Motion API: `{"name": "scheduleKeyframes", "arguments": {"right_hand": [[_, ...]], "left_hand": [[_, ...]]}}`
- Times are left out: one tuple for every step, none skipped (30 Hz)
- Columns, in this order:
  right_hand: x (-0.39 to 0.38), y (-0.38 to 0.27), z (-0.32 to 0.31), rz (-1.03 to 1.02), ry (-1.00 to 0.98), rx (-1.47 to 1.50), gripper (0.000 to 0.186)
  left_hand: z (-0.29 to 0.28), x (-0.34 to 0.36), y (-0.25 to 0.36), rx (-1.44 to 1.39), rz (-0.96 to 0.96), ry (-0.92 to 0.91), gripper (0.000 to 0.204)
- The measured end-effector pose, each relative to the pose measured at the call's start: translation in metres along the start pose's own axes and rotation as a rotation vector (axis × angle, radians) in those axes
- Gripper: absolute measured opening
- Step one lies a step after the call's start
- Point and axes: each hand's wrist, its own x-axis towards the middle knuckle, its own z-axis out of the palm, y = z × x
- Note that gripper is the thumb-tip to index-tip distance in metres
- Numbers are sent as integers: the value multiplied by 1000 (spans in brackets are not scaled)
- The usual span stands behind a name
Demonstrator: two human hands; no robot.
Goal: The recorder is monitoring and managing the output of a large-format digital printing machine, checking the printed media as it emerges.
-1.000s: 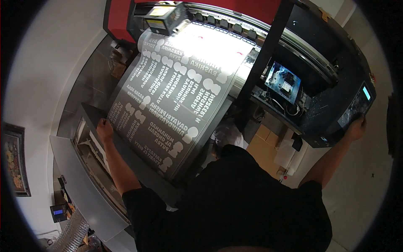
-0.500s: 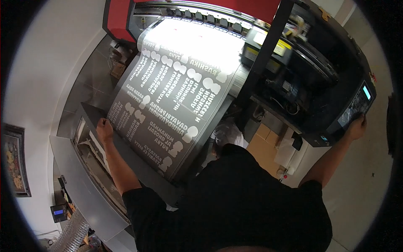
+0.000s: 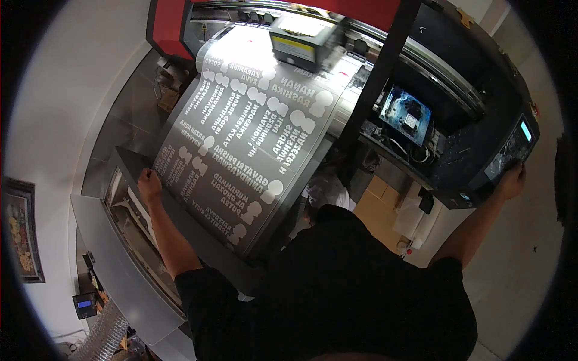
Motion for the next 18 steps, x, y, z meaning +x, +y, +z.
{"name": "scheduleKeyframes", "arguments": {"right_hand": [[-1,-1,1,-3,8,-20,42],[-1,-1,1,-6,17,-41,42],[-1,0,1,-6,15,-40,42],[0,1,1,-7,16,-49,42],[0,2,1,-7,17,-58,43],[1,4,2,-7,18,-59,43],[3,7,3,-19,32,-63,42],[4,9,4,-32,46,-66,42],[7,11,3,-32,46,-66,42],[8,13,3,-35,35,-65,42],[9,13,3,-38,24,-64,42],[9,13,4,-38,23,-63,42],[8,13,5,-32,29,-48,42],[8,13,5,-27,36,-33,41],[7,11,4,-27,36,-33,41],[6,8,3,-6,27,-40,41],[5,6,3,14,18,-48,41],[5,6,4,13,18,-48,41]], "left_hand": [[1,1,-3,-15,28,16,22],[1,1,-6,-14,28,16,22],[2,2,-8,-15,32,26,21],[1,1,-4,-16,38,32,21],[0,0,-1,-16,39,31,21],[-2,-1,3,-32,4,6,21],[-5,-4,7,-47,-33,-18,22],[-5,-3,7,-47,-33,-18,22],[-5,-3,6,-17,-17,-2,21],[-5,-2,5,14,-2,15,21],[-4,-1,2,14,-3,16,21],[-1,0,-2,22,5,27,22],[0,1,-2,28,13,38,22],[0,1,-2,28,13,38,22],[1,2,-2,22,0,23,22],[0,2,-1,17,-12,8,22],[0,1,0,17,-12,9,22],[0,0,2,15,0,22,22]]}}
